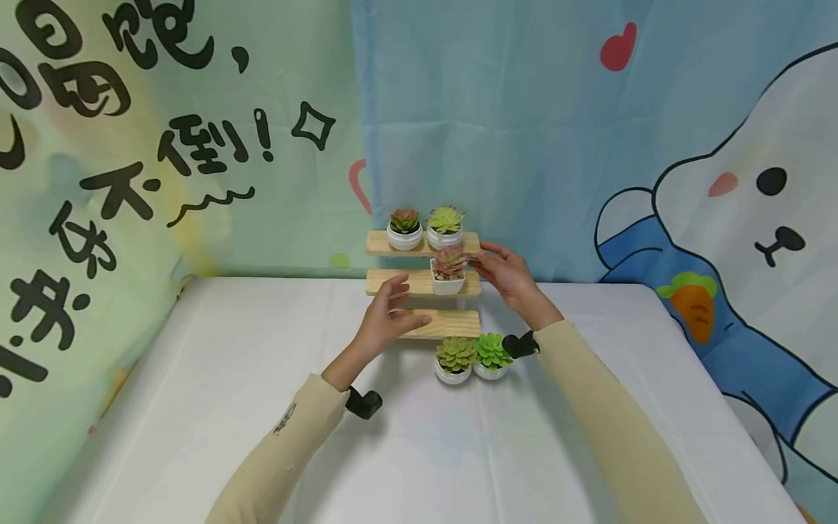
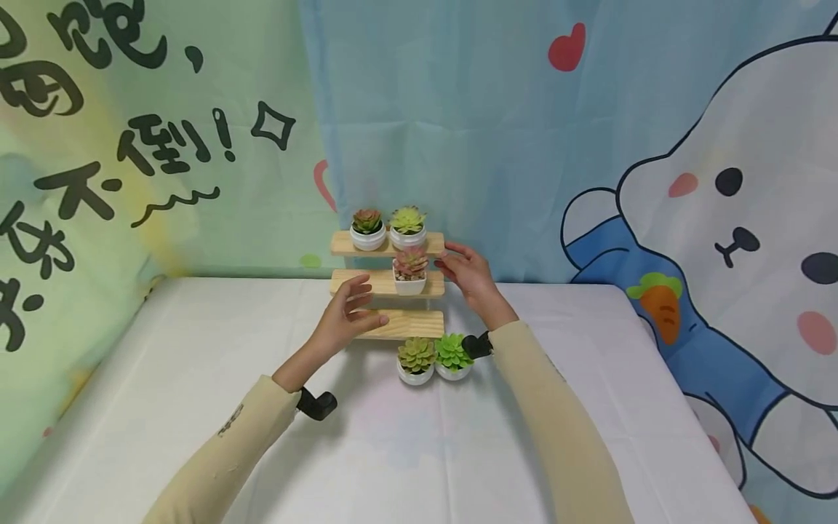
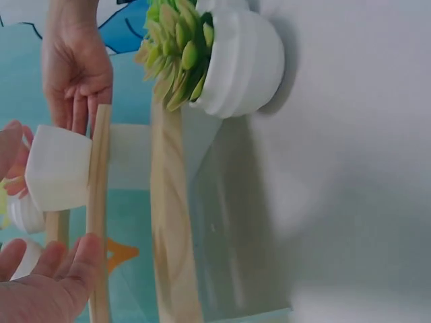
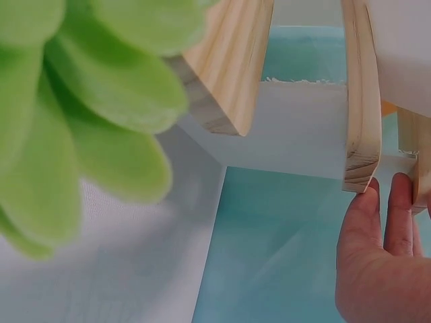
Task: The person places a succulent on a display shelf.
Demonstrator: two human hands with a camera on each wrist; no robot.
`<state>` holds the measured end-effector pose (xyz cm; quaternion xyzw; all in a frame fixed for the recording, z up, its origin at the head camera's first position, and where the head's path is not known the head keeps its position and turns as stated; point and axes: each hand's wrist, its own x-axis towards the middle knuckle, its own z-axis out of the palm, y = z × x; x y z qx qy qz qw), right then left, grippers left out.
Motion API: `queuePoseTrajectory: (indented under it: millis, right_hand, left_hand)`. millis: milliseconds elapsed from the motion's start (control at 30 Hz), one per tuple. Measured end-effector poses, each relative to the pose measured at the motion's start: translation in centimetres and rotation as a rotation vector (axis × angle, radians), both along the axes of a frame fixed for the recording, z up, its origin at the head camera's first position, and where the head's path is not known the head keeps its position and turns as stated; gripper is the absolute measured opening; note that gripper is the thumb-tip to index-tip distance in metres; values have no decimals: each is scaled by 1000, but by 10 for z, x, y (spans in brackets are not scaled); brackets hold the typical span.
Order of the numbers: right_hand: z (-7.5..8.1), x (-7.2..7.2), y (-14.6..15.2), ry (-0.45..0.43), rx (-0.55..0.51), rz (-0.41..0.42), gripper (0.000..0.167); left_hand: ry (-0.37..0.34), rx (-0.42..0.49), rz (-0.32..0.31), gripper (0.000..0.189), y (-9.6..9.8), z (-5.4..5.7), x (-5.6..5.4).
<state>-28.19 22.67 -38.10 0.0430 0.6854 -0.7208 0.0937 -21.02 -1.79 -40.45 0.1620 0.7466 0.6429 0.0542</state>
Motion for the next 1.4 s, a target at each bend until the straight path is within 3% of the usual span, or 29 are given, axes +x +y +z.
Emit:
queuePoseTrajectory:
  millis: [467,1033,1400]
  right_hand:
    - [2,0,0,-6,-13,-6,53]
    - [1,0,-1,-9,-34,1,54]
    - [1,-1,-1,-11,-28,-7,54]
  left_hand:
    - [-58,55,35,69,0,-17,18]
    - [-61,39,-7,67,1,-35,30]
    - [-51,39,-12,56,1,-43,34]
